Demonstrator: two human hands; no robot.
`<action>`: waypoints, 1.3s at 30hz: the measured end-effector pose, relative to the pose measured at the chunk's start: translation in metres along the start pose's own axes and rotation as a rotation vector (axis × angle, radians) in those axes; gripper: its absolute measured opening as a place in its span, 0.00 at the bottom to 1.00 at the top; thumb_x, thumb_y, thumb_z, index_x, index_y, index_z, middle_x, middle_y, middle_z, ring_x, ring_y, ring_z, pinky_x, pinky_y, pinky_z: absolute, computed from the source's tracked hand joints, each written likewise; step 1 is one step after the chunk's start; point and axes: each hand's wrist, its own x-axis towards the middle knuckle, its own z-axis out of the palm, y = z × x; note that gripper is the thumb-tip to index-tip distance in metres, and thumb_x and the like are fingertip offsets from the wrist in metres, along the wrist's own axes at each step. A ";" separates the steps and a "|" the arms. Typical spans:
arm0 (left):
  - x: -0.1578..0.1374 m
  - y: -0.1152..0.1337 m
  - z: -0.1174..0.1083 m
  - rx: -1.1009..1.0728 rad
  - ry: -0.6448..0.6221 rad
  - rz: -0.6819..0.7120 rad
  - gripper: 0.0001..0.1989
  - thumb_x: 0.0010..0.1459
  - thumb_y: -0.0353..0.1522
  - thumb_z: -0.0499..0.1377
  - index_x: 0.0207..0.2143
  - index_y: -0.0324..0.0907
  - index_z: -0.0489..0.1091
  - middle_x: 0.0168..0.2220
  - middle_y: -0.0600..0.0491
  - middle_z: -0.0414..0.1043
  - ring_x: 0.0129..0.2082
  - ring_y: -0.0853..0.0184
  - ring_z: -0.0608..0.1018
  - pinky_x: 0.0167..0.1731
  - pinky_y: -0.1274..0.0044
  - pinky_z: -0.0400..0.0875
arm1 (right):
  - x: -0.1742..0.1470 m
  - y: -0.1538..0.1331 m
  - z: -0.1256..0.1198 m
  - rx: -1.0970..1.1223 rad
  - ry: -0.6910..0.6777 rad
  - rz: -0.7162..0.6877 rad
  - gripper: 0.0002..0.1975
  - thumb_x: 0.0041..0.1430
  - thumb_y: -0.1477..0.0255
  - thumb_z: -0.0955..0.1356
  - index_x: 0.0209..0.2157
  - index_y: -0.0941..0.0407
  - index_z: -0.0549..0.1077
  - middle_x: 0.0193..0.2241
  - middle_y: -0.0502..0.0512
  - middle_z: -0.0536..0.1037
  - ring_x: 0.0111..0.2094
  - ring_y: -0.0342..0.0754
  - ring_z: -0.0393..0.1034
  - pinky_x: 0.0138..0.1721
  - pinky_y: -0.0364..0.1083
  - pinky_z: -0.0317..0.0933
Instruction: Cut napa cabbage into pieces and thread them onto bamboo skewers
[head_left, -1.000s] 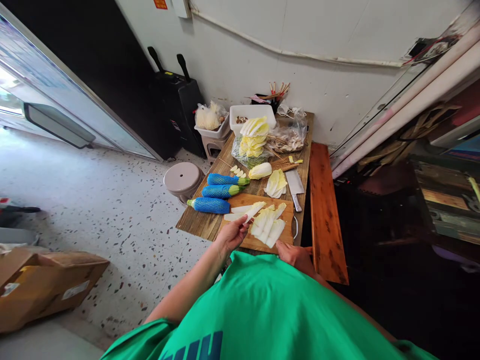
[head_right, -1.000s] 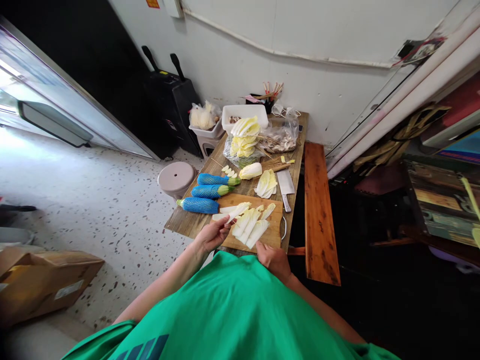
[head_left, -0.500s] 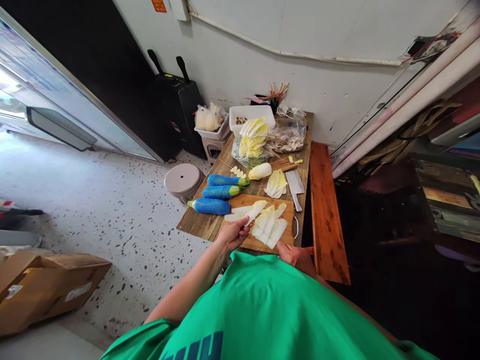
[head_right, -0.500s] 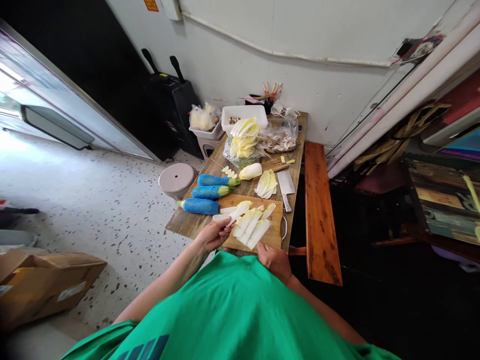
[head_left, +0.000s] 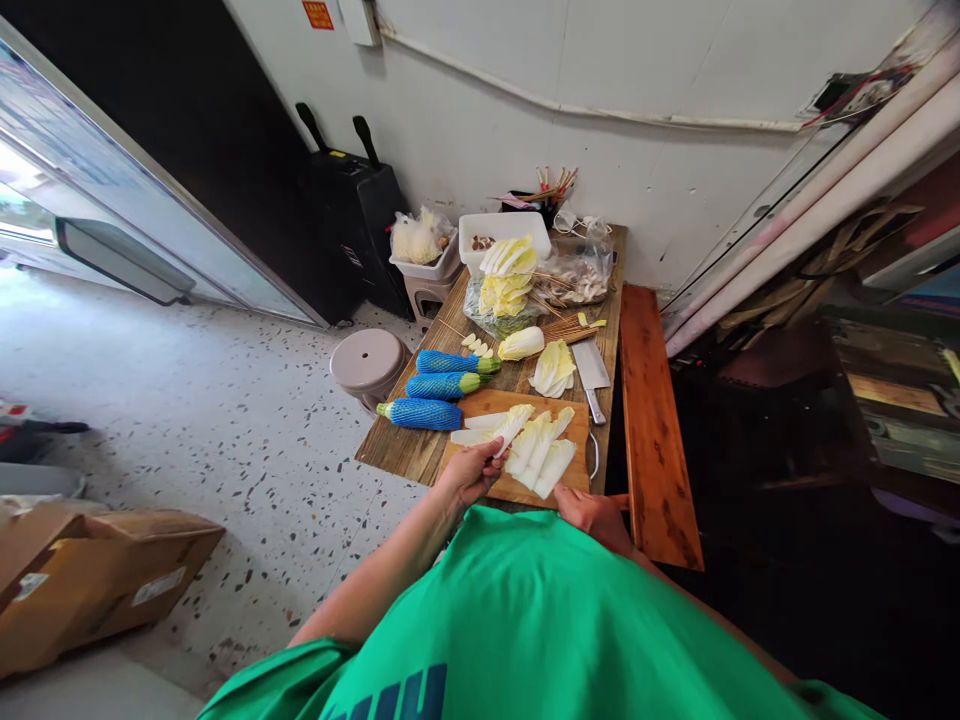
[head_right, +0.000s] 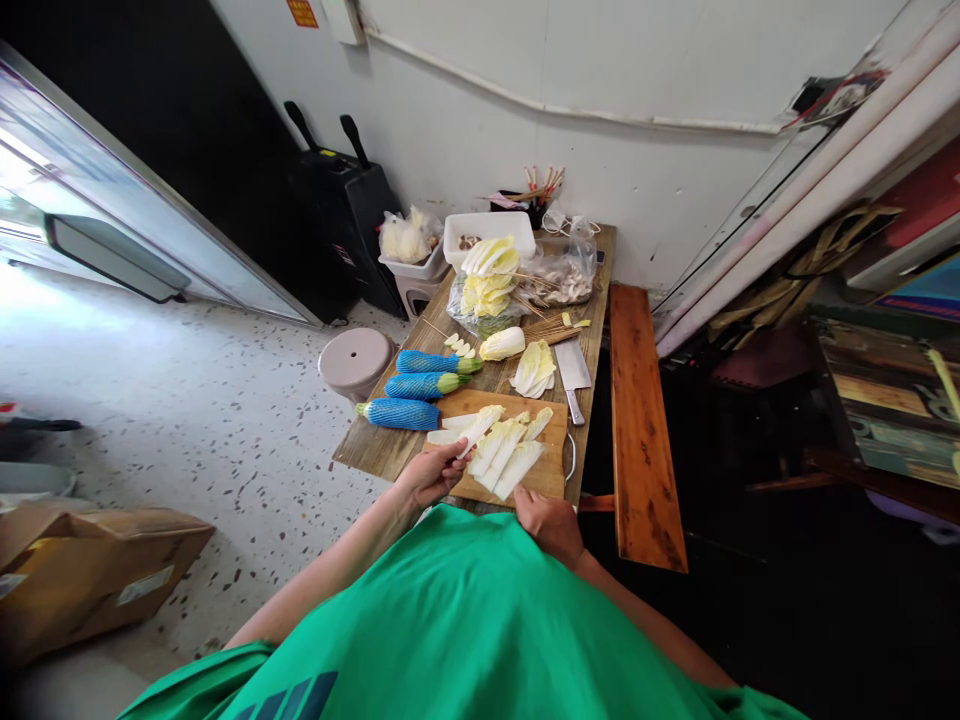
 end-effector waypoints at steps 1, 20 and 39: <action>0.000 0.000 0.000 0.003 -0.001 0.000 0.07 0.57 0.23 0.52 0.26 0.31 0.65 0.20 0.53 0.63 0.13 0.82 0.60 0.07 0.92 0.50 | 0.000 0.000 -0.001 0.003 0.001 0.001 0.08 0.53 0.77 0.58 0.29 0.57 0.67 0.20 0.50 0.73 0.22 0.45 0.69 0.20 0.43 0.42; -0.003 -0.005 -0.002 0.031 0.141 0.139 0.10 0.48 0.34 0.63 0.27 0.37 0.67 0.23 0.55 0.67 0.21 0.75 0.72 0.19 0.84 0.67 | 0.011 -0.002 -0.002 0.033 0.056 0.040 0.10 0.56 0.78 0.57 0.29 0.57 0.67 0.20 0.52 0.73 0.23 0.45 0.69 0.21 0.42 0.46; -0.005 -0.002 0.001 0.023 0.169 0.117 0.11 0.50 0.34 0.62 0.35 0.37 0.69 0.34 0.45 0.74 0.30 0.67 0.77 0.29 0.74 0.74 | 0.019 0.003 -0.002 0.470 -0.033 0.231 0.11 0.57 0.72 0.58 0.26 0.56 0.69 0.22 0.56 0.72 0.25 0.47 0.67 0.24 0.43 0.50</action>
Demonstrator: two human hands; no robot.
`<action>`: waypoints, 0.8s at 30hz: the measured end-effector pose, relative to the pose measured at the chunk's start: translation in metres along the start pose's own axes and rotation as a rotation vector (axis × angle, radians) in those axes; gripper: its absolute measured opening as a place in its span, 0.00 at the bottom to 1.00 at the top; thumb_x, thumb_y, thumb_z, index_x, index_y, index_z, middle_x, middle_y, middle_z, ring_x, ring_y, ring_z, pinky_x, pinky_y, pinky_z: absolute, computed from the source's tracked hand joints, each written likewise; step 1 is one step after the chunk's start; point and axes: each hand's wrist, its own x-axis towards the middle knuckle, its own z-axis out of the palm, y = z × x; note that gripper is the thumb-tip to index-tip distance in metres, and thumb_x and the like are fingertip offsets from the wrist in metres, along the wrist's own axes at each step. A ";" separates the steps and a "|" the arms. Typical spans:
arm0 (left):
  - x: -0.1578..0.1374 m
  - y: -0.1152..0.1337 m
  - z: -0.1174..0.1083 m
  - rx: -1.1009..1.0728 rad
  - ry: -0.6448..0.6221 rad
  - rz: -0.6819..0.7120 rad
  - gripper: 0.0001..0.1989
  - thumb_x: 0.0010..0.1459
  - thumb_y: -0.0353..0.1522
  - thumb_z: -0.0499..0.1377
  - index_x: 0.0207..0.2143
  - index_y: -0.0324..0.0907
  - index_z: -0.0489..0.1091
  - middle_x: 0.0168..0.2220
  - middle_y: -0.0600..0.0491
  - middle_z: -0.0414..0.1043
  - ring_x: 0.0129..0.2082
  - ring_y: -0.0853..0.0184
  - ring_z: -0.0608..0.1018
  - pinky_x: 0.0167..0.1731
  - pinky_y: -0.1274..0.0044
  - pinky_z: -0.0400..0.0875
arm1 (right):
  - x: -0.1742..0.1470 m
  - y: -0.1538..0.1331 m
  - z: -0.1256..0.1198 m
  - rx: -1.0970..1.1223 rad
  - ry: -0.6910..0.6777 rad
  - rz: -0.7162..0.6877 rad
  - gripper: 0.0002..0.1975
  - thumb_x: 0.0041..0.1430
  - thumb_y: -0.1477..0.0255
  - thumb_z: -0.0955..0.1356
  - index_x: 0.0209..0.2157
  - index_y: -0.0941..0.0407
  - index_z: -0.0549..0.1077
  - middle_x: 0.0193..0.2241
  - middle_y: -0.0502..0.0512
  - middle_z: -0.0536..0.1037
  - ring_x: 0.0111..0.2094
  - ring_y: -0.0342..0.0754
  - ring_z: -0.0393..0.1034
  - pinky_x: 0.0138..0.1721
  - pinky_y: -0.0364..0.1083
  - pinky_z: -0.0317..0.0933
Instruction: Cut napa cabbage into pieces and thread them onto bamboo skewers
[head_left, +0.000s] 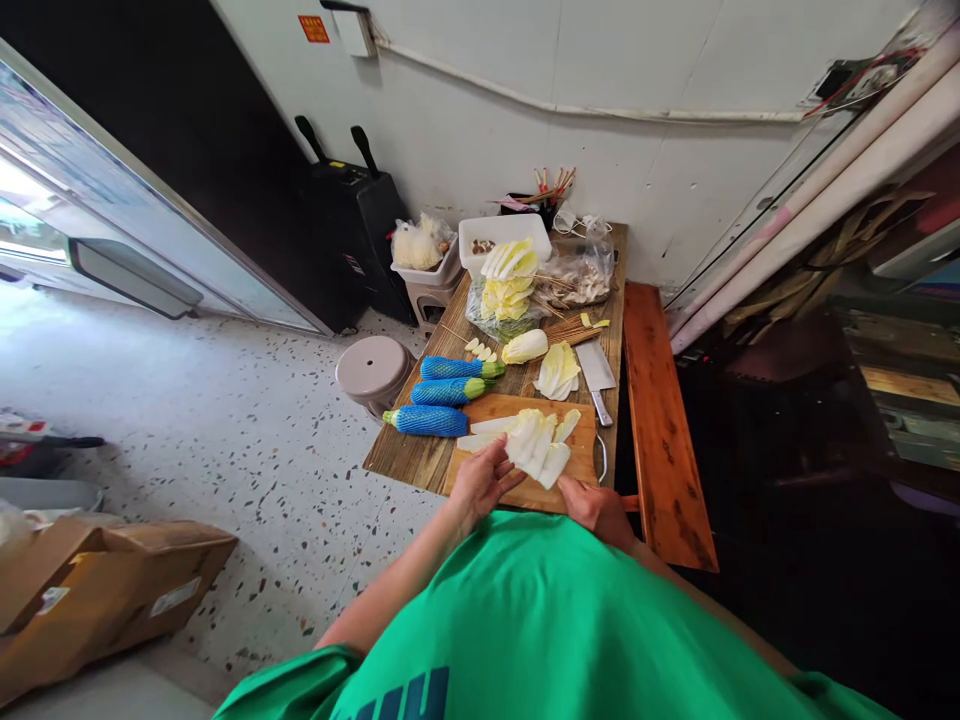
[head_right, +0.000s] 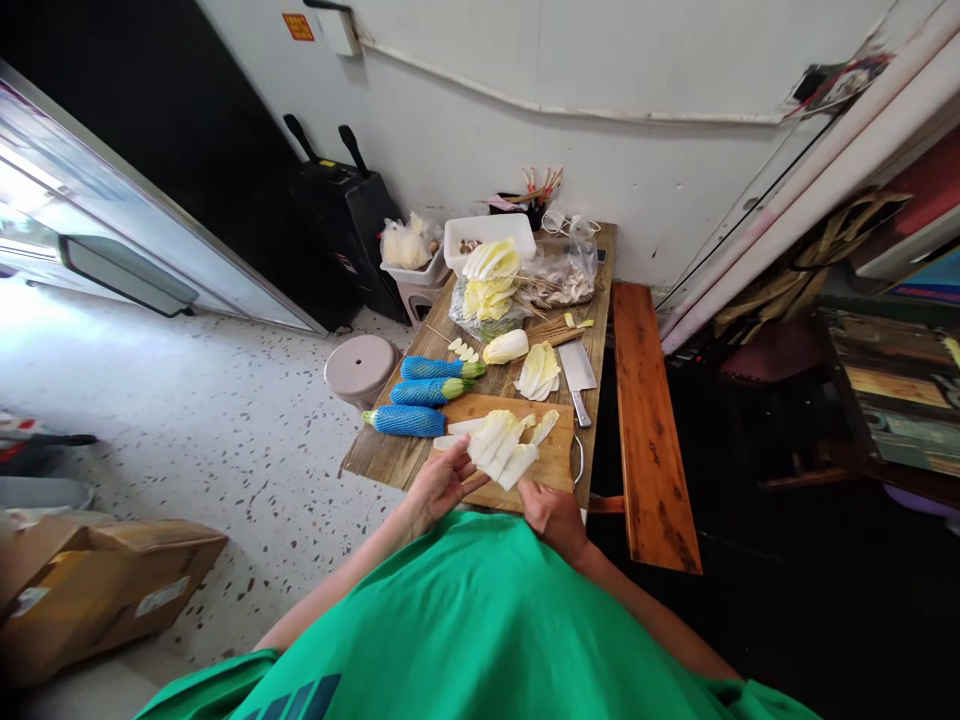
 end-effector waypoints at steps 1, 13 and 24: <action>-0.001 0.003 -0.003 0.009 0.022 0.060 0.14 0.50 0.38 0.61 0.36 0.38 0.69 0.36 0.44 0.73 0.33 0.66 0.77 0.30 0.74 0.73 | 0.004 0.001 -0.003 0.051 0.008 0.034 0.13 0.59 0.71 0.57 0.27 0.56 0.69 0.21 0.54 0.72 0.24 0.47 0.67 0.25 0.42 0.52; -0.043 0.090 0.023 0.533 -0.316 0.758 0.27 0.30 0.20 0.69 0.37 0.46 0.73 0.43 0.53 0.73 0.56 0.64 0.63 0.43 0.83 0.66 | 0.060 -0.014 -0.073 0.647 -0.342 0.106 0.21 0.58 0.58 0.58 0.33 0.61 0.70 0.13 0.42 0.61 0.09 0.35 0.46 0.10 0.36 0.41; -0.048 0.094 0.023 0.735 -0.423 0.326 0.17 0.39 0.39 0.67 0.30 0.37 0.73 0.25 0.50 0.75 0.22 0.65 0.75 0.22 0.78 0.67 | 0.092 -0.037 -0.086 0.294 -0.110 -0.179 0.14 0.53 0.66 0.66 0.37 0.60 0.75 0.28 0.52 0.75 0.28 0.42 0.66 0.30 0.40 0.58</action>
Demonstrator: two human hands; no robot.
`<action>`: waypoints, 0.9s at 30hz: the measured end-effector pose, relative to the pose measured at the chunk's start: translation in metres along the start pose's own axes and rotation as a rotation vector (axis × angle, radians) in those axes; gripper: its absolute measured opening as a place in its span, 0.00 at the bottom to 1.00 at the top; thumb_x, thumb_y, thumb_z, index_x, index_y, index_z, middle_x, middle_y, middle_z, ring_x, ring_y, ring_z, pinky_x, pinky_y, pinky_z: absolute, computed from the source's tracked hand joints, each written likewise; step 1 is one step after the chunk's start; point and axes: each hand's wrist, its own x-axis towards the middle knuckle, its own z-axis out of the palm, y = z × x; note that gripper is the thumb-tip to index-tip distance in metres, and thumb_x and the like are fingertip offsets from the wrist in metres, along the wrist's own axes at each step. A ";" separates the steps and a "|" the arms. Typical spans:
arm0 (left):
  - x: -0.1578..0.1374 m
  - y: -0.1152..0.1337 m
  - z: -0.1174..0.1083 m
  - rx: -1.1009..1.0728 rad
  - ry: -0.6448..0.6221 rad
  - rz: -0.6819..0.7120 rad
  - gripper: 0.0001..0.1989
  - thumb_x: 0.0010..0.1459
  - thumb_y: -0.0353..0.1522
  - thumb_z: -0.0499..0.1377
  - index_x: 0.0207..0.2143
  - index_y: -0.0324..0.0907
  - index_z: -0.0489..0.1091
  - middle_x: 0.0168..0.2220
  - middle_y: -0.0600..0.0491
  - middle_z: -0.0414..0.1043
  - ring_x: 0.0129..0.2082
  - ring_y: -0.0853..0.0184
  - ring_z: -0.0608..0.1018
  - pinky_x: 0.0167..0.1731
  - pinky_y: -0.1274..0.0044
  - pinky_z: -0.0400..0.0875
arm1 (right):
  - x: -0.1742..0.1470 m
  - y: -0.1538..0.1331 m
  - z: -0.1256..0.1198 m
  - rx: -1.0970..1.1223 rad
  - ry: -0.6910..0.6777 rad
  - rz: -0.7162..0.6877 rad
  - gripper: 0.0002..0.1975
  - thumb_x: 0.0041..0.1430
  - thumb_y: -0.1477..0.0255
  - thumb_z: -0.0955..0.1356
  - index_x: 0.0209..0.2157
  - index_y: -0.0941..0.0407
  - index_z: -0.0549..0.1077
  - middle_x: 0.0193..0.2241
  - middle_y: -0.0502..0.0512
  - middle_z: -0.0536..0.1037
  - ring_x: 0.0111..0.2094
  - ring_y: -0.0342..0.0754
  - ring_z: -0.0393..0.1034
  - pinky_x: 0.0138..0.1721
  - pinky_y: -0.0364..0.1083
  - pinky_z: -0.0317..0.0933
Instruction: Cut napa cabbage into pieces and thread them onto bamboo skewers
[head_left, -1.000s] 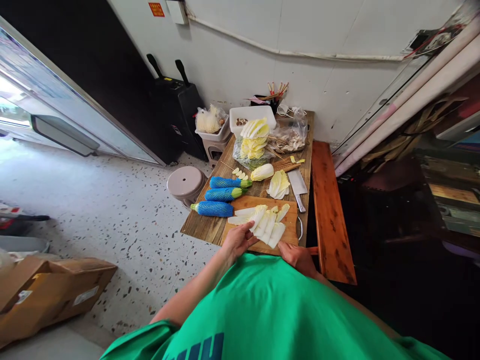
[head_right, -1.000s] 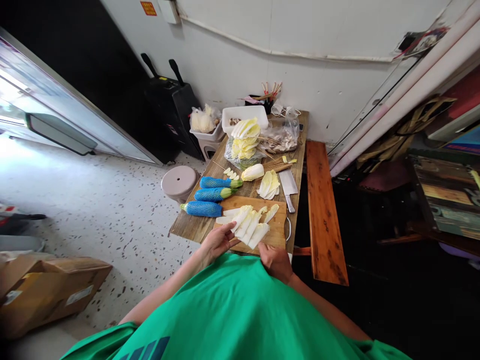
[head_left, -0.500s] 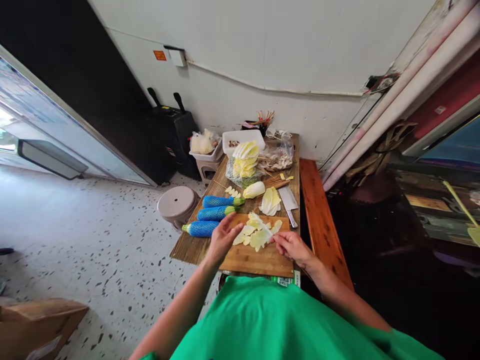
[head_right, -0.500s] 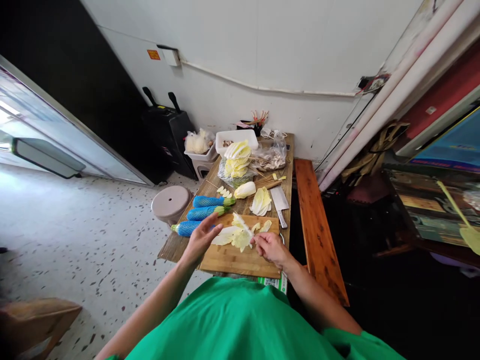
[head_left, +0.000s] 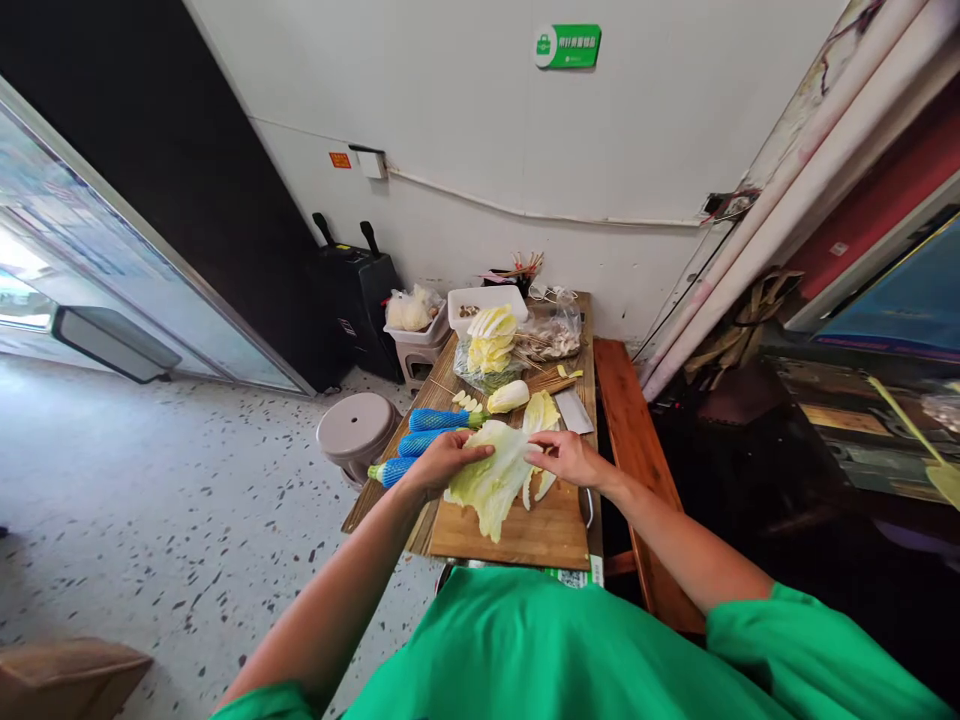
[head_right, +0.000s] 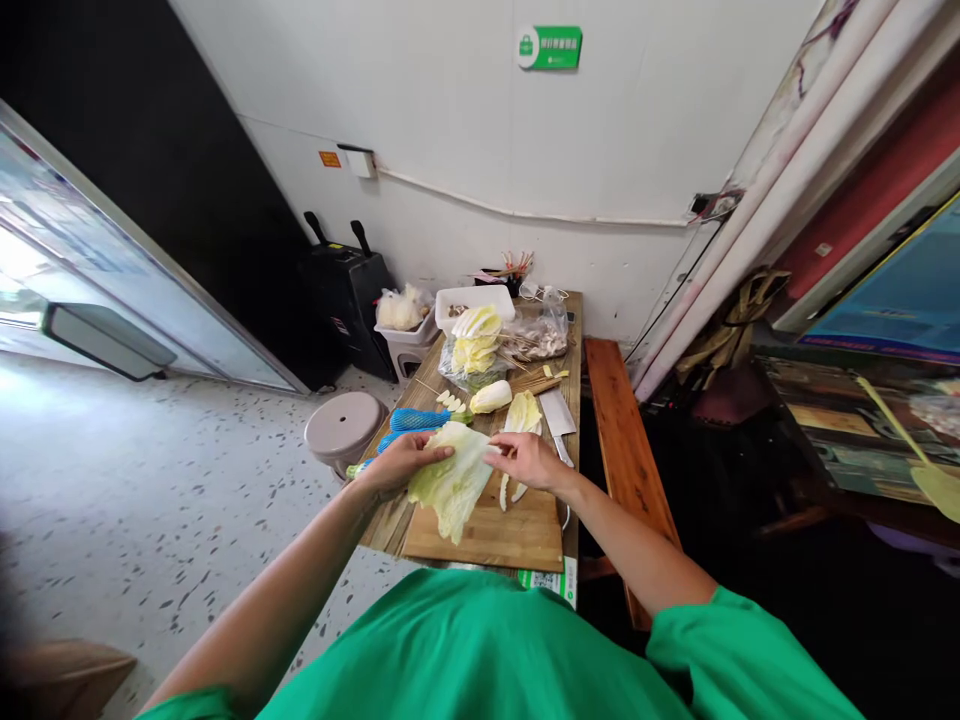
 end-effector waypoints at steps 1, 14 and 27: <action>-0.001 -0.001 0.001 -0.029 -0.022 0.006 0.17 0.39 0.38 0.67 0.30 0.37 0.73 0.25 0.50 0.75 0.23 0.65 0.76 0.23 0.77 0.68 | 0.003 -0.001 0.002 -0.015 -0.013 -0.011 0.13 0.54 0.66 0.65 0.35 0.60 0.75 0.28 0.52 0.75 0.28 0.43 0.66 0.30 0.40 0.58; -0.007 -0.002 0.006 -0.173 -0.052 0.105 0.18 0.47 0.40 0.62 0.37 0.37 0.75 0.31 0.46 0.77 0.29 0.62 0.78 0.32 0.73 0.71 | 0.011 -0.012 0.006 -0.014 -0.009 -0.047 0.11 0.55 0.68 0.64 0.28 0.59 0.75 0.24 0.49 0.72 0.26 0.42 0.64 0.27 0.38 0.53; 0.002 -0.004 0.010 -0.244 0.076 0.126 0.18 0.42 0.37 0.66 0.35 0.37 0.76 0.28 0.48 0.77 0.28 0.62 0.77 0.31 0.73 0.70 | 0.016 -0.023 -0.001 0.045 -0.019 0.072 0.11 0.51 0.71 0.65 0.18 0.58 0.64 0.17 0.44 0.61 0.20 0.38 0.53 0.21 0.39 0.44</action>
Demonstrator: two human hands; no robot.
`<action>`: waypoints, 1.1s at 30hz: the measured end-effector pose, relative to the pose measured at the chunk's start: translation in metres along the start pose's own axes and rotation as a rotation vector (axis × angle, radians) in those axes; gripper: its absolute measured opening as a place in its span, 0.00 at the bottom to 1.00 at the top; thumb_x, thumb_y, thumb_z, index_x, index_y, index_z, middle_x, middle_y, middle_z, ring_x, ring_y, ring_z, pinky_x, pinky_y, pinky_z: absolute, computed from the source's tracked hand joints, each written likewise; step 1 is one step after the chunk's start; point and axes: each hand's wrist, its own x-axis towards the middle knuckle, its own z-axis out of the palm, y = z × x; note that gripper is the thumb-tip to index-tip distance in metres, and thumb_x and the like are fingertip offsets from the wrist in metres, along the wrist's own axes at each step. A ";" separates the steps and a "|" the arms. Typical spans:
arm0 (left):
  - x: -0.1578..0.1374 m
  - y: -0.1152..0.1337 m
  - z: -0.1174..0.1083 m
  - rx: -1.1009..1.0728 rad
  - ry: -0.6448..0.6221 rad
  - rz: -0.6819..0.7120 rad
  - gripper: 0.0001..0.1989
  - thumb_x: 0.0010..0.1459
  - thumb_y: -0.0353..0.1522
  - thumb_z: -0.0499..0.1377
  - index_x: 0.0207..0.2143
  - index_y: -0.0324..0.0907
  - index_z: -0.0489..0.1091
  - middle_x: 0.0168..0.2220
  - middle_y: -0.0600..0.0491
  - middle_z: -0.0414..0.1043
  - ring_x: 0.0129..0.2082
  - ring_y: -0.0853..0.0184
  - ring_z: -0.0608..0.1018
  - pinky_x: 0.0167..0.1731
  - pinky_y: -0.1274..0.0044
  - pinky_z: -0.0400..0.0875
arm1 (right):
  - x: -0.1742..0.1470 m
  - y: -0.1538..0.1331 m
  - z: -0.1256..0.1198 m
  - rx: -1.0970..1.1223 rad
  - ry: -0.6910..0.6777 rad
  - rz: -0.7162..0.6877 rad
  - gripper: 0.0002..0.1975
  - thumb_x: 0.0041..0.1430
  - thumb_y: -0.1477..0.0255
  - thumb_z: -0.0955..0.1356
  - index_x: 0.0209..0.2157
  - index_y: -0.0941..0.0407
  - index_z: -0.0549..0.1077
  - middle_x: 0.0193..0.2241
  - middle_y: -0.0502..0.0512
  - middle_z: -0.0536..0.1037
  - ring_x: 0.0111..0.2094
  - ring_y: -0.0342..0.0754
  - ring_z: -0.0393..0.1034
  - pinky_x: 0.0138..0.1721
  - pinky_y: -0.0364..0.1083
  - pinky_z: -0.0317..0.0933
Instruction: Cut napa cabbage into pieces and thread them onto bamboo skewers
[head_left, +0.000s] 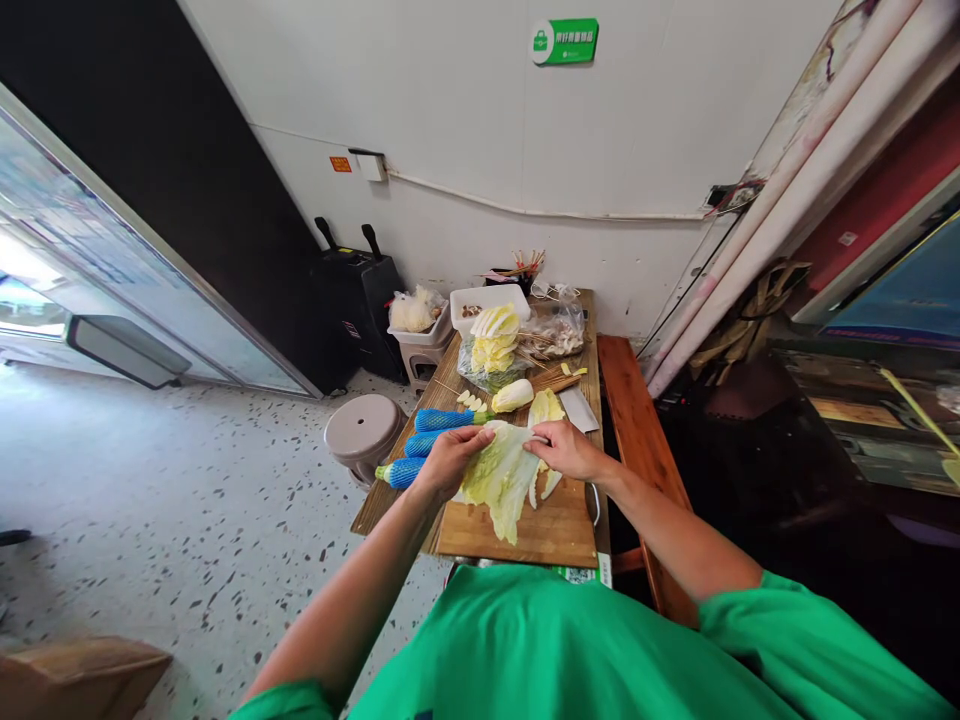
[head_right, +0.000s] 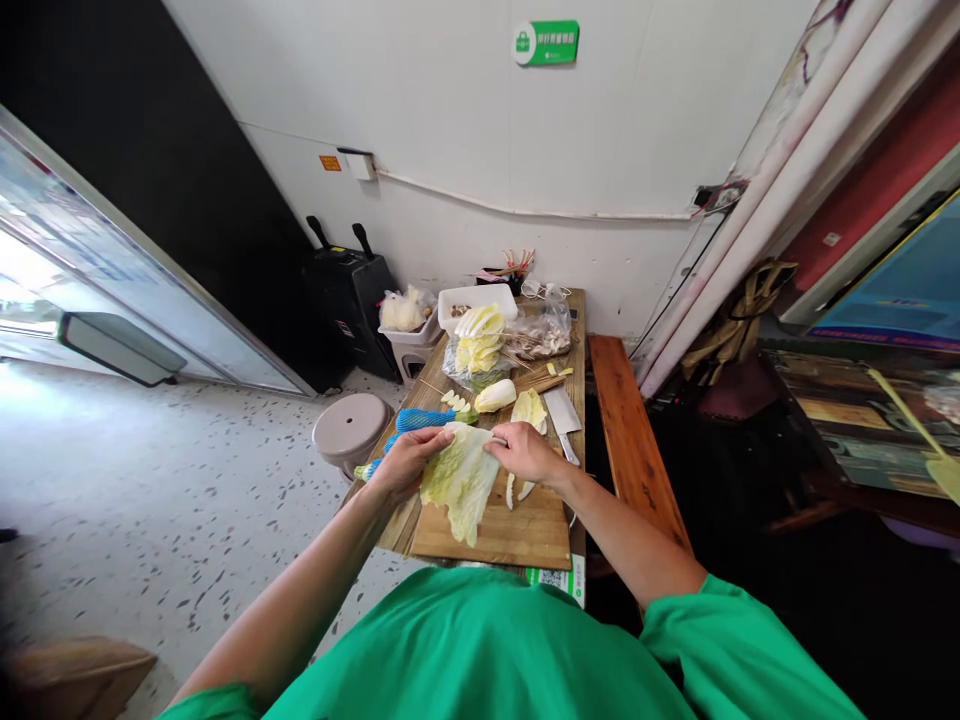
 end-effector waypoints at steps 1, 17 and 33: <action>0.001 0.001 -0.003 0.016 0.004 0.018 0.18 0.42 0.38 0.66 0.36 0.37 0.76 0.28 0.48 0.77 0.28 0.62 0.77 0.31 0.73 0.70 | 0.000 0.001 -0.003 0.030 -0.038 0.011 0.09 0.51 0.71 0.65 0.20 0.58 0.66 0.17 0.44 0.62 0.19 0.37 0.54 0.20 0.38 0.45; -0.003 -0.061 0.007 -0.405 0.304 0.131 0.13 0.48 0.35 0.62 0.37 0.39 0.72 0.41 0.47 0.74 0.42 0.63 0.75 0.43 0.72 0.69 | -0.019 0.041 0.111 0.363 0.249 0.167 0.22 0.57 0.57 0.60 0.17 0.57 0.66 0.13 0.46 0.61 0.17 0.39 0.54 0.19 0.40 0.49; 0.020 -0.100 0.004 -0.522 0.527 -0.118 0.04 0.51 0.21 0.59 0.31 0.33 0.72 0.30 0.47 0.75 0.30 0.66 0.79 0.29 0.80 0.74 | -0.024 0.069 0.146 0.273 0.266 0.179 0.22 0.60 0.62 0.57 0.17 0.56 0.64 0.12 0.45 0.61 0.17 0.40 0.57 0.22 0.39 0.51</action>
